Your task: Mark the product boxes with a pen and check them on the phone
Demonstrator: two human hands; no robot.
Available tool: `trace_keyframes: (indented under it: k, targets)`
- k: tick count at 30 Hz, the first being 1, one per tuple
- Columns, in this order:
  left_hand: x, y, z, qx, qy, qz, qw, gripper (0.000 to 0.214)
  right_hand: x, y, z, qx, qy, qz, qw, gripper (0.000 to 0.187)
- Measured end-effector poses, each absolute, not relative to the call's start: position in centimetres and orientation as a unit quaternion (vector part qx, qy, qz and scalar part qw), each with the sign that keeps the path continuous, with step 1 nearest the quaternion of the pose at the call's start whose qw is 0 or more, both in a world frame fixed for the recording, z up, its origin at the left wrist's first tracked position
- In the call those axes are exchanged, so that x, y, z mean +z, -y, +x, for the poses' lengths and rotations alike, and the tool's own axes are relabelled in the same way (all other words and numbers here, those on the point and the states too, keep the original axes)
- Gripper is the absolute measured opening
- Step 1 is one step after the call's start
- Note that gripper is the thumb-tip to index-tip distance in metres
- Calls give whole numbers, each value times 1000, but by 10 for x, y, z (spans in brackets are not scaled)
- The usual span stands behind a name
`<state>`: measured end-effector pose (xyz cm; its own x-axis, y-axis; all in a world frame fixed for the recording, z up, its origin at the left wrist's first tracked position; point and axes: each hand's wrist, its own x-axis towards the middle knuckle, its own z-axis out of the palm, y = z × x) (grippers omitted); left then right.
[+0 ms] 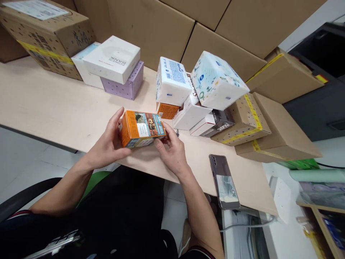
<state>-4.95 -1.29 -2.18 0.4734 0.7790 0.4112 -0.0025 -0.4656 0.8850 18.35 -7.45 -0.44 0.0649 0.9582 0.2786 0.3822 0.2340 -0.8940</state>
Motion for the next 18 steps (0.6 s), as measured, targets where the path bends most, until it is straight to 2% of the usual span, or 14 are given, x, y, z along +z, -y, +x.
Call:
trace_keyframes:
  k: [2,6,9,11,13,15,18]
  targets:
    - [-23,13,-47,444,-270,737,433,116,-4,74,181,301,593,-557,498,58]
    - [-20,15,-42,461,-309,684,473,99,0,74,183,285,555,-584,520,51]
    - [-16,15,-41,480,-332,630,512,84,5,76,198,194,546,-640,505,41]
    - [-15,14,-42,490,-336,607,528,74,10,78,209,105,551,-703,438,39]
    - [-13,12,-43,488,-341,600,535,68,13,81,218,50,556,-759,334,40]
    - [-11,10,-44,479,-347,600,538,65,15,84,223,48,566,-785,248,39]
    - [-6,7,-45,464,-359,608,535,62,15,86,224,79,600,-771,198,33]
